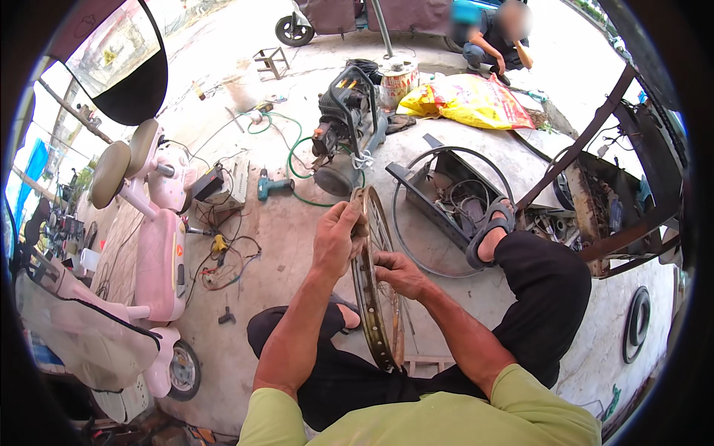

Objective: The person is sitting on the ground in a workshop, holding a bicycle wheel rim and adjusting the spokes by hand. They rotate the rim and manipulate individual spokes to align them.

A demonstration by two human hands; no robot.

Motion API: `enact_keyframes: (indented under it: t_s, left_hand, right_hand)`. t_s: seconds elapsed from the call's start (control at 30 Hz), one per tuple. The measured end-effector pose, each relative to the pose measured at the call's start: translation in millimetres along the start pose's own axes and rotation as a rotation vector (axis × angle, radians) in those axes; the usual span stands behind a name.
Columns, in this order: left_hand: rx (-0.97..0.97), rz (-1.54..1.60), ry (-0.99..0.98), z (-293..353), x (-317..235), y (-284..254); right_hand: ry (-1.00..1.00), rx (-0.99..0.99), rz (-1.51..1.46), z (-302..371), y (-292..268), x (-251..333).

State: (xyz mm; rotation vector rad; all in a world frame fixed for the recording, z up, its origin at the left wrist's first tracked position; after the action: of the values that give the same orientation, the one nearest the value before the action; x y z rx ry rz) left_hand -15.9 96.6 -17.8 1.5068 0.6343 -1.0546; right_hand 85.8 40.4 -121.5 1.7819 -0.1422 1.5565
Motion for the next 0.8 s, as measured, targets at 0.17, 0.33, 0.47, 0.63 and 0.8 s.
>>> enact_keyframes:
  t_s: [0.17,0.33,0.47,0.63,0.8]
  left_hand:
    - [0.013,-0.018,-0.003,2,0,-2]
    - [0.015,0.005,-0.017,0,3,2]
    - [-0.015,-0.023,0.004,1,6,-3]
    - [0.001,-0.023,-0.007,2,4,2]
    - [0.059,-0.174,-0.089,4,-2,-2]
  right_hand:
    - [-0.017,-0.002,-0.002,1,6,12]
    - [-0.009,-0.040,0.041,3,1,10]
    - [0.065,-0.020,0.172,5,-1,8]
    - [0.035,-0.006,0.055,5,4,13]
    - [0.011,-0.026,0.054,8,-4,15]
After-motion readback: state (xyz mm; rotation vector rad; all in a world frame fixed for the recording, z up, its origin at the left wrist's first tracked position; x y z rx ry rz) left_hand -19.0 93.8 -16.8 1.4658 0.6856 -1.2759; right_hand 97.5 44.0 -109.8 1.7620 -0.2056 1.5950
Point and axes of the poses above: each hand's wrist, its own z-axis away from the middle knuckle, its own y-axis out of the palm, x = y × z, the point moved 9 cm from there along -z, towards the middle knuckle, and after that the axes turned 12 degrees about x, right-handed, at the moved point
